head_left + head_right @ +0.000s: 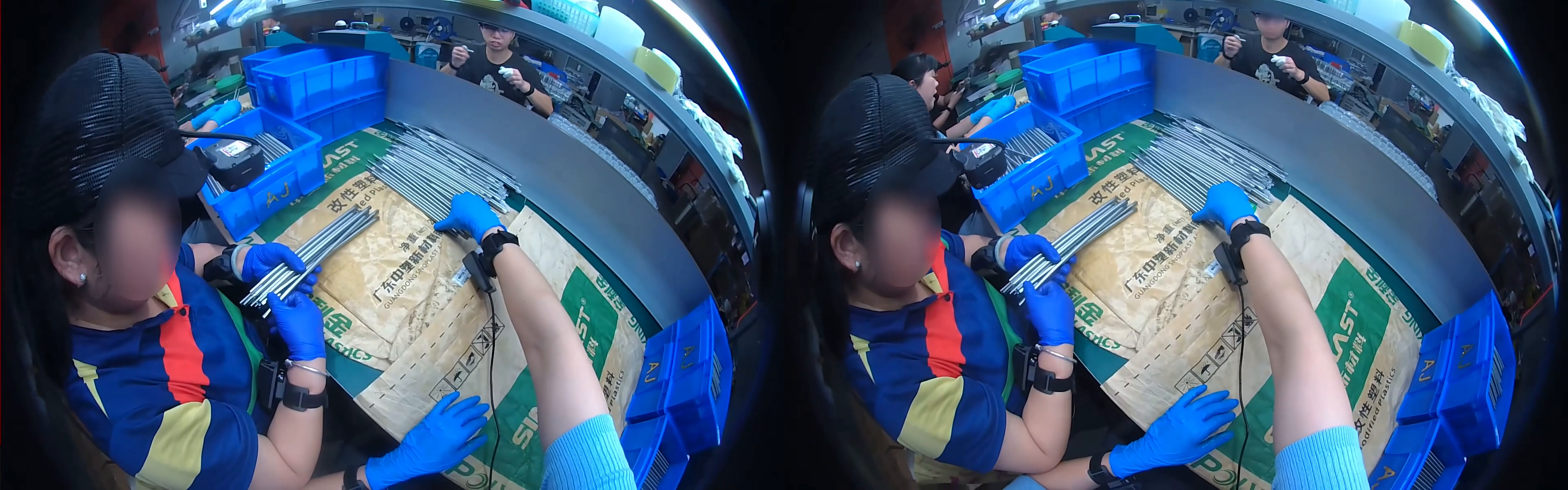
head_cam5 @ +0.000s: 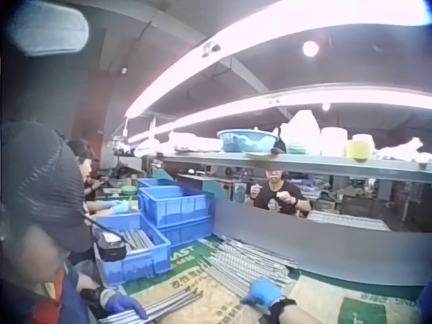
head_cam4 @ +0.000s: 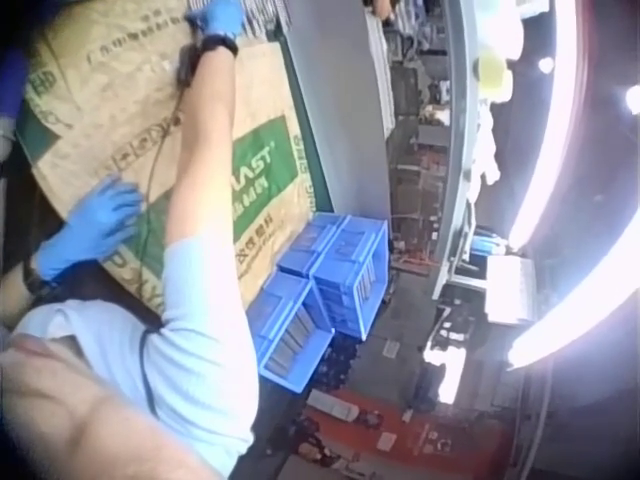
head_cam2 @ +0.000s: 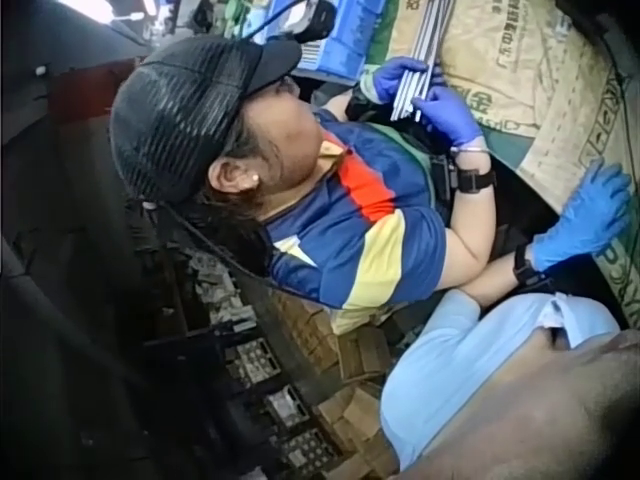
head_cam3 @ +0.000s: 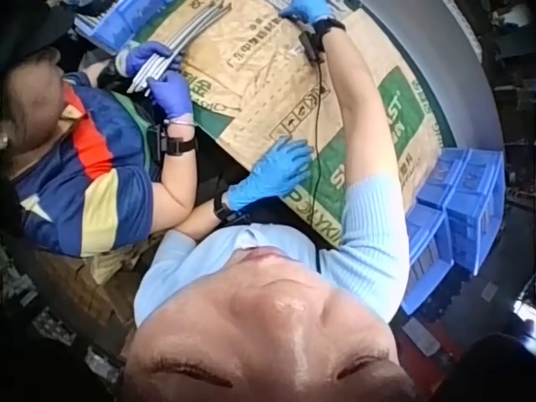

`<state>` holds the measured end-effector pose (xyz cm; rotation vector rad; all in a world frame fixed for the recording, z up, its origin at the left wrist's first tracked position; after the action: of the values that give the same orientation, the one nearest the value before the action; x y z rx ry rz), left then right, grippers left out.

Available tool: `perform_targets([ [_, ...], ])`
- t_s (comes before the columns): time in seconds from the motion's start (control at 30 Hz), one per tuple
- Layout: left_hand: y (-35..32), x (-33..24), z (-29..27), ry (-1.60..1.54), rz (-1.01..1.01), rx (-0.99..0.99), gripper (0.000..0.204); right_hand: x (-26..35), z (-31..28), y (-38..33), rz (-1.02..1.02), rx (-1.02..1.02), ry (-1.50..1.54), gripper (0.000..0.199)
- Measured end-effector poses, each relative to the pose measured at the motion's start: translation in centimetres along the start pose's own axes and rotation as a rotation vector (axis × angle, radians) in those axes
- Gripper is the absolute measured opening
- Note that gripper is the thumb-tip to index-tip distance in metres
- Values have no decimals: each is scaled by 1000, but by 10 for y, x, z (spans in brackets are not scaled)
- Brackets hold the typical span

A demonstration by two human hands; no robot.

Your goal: The person gathers metal rods from a pile, aligns them into a bundle by hand, and places the bundle into a blue plastic bin.

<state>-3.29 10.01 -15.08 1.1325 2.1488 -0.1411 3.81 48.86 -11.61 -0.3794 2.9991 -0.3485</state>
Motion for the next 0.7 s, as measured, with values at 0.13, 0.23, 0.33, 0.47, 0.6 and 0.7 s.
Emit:
perform_targets([
  [0.13, -1, 0, -1, -9, 7, -10, 38, 4, 9, 1, 40, 130, 50, 46],
  [0.23, -1, -1, -2, -8, 10, -18, 38, 8, 9, 3, 18, 72, 66, 40],
  [0.33, -1, -2, -2, -48, 15, -38, 37, 16, 5, -6, 0, 99, 36, 35],
  [0.47, -1, 1, -3, -26, 7, -18, 37, 34, 7, 4, -33, 4, -6, 29],
  [0.6, 2, -1, -5, -31, 10, -4, 37, 39, 7, 11, -27, -45, -6, 24],
  [0.7, -1, 1, -3, -48, 7, -11, 37, 47, 10, 11, -20, -65, 35, 22],
])
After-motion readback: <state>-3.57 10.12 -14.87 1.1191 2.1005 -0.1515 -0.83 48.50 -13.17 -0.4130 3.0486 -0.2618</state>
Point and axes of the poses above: each hand's wrist, its own y-axis towards the middle knuckle, its own z-axis out of the palm, x = y × z, the point moved 6 cm from there along y, towards the middle knuckle, and after that the axes turned 11 degrees about x, right-handed, at the moved point
